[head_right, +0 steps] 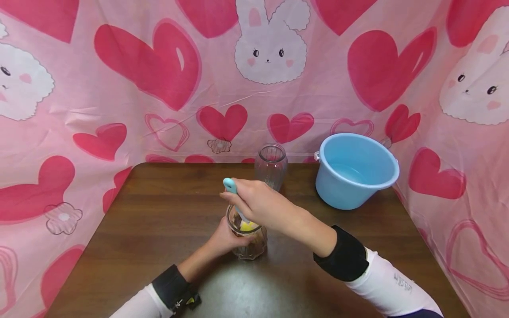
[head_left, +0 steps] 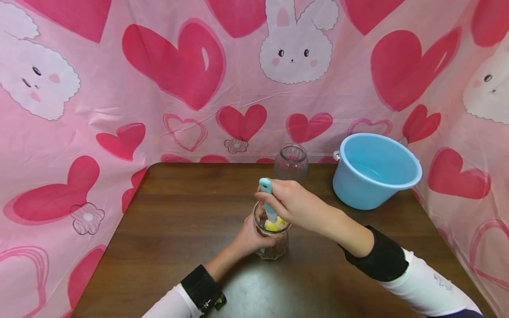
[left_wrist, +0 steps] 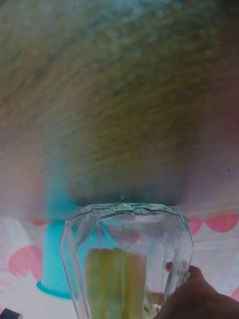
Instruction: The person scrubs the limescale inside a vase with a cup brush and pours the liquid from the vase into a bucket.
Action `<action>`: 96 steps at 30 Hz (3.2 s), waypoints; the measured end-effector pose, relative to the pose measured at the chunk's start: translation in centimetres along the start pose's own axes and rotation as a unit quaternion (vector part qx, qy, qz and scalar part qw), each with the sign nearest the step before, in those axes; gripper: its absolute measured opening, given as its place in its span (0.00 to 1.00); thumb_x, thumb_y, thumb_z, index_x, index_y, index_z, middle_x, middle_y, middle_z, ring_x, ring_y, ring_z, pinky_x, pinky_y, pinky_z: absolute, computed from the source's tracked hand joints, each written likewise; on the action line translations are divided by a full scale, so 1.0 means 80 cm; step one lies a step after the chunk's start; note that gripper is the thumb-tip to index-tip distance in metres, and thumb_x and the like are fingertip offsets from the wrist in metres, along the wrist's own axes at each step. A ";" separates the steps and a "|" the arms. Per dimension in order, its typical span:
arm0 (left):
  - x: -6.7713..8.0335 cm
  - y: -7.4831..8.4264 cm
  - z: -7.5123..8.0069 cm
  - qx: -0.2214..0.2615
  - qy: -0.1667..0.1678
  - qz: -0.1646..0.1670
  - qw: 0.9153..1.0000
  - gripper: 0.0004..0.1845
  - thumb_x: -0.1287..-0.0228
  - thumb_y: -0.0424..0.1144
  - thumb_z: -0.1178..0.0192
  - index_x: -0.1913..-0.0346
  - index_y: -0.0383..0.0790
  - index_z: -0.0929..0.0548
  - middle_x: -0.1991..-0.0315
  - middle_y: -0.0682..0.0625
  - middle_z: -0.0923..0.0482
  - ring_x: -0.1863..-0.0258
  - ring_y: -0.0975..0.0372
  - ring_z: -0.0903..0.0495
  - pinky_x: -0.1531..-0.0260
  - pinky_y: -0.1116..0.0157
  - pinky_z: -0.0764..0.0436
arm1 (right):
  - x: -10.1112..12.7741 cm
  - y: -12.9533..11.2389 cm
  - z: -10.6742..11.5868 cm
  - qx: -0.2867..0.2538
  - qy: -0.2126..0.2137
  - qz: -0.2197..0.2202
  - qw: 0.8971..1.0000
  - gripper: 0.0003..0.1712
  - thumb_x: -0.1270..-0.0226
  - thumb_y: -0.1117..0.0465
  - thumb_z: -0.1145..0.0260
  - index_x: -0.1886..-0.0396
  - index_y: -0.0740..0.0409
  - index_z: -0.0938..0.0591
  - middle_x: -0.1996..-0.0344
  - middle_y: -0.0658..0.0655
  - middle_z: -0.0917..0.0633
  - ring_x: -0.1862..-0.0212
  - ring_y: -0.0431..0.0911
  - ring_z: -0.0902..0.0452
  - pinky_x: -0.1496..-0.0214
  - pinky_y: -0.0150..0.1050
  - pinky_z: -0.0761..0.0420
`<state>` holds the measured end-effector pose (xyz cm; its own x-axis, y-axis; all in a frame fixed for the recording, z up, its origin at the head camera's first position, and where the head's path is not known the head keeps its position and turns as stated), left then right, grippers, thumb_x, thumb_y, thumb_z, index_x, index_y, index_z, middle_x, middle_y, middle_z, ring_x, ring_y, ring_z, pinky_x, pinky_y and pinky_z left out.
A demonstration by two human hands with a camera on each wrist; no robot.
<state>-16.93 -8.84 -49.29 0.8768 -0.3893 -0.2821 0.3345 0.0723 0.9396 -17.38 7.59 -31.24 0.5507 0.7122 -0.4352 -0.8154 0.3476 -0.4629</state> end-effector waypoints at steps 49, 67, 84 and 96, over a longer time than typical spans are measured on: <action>0.001 -0.007 -0.001 0.012 0.000 -0.023 1.000 0.58 0.51 0.29 0.20 0.19 0.48 0.43 0.34 0.45 0.23 0.41 0.56 0.21 0.40 0.64 0.21 | 0.014 -0.008 0.003 0.025 0.023 0.086 0.996 0.10 0.24 0.57 0.33 0.53 0.59 0.20 0.63 0.49 0.17 0.59 0.38 0.18 0.48 0.34 0.15; 0.000 -0.004 -0.001 0.022 0.009 -0.002 1.000 0.49 0.52 0.35 0.19 0.26 0.43 0.33 0.39 0.49 0.20 0.43 0.60 0.21 0.39 0.63 0.22 | 0.020 0.006 0.007 0.016 0.130 0.156 0.979 0.17 0.19 0.51 0.41 0.54 0.63 0.20 0.65 0.53 0.15 0.65 0.43 0.17 0.55 0.34 0.14; -0.002 -0.005 -0.001 0.004 0.016 -0.017 1.000 0.49 0.53 0.35 0.18 0.27 0.43 0.33 0.37 0.48 0.21 0.43 0.59 0.21 0.38 0.63 0.23 | 0.028 0.018 -0.002 -0.011 0.200 0.114 0.973 0.21 0.18 0.49 0.43 0.57 0.64 0.19 0.66 0.56 0.13 0.68 0.44 0.16 0.59 0.30 0.15; -0.002 -0.005 -0.002 0.002 0.014 -0.007 1.000 0.48 0.52 0.36 0.19 0.28 0.43 0.32 0.38 0.47 0.21 0.43 0.59 0.20 0.40 0.63 0.21 | 0.032 0.036 -0.031 -0.074 0.210 0.041 0.974 0.16 0.17 0.53 0.43 0.57 0.61 0.18 0.66 0.53 0.14 0.67 0.42 0.19 0.61 0.30 0.18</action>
<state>-17.20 -8.67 -49.67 0.8817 -0.3635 -0.3007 0.3454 0.0632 0.9363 -17.88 8.93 -35.65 0.5345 0.4106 -0.7387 -0.8422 0.1857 -0.5061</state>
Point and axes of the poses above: each hand's wrist, its own x-axis away from the middle knuckle, its own z-axis out of the back of the hand, y = z × x, the point moved 1 cm from there along -x, towards the middle knuckle
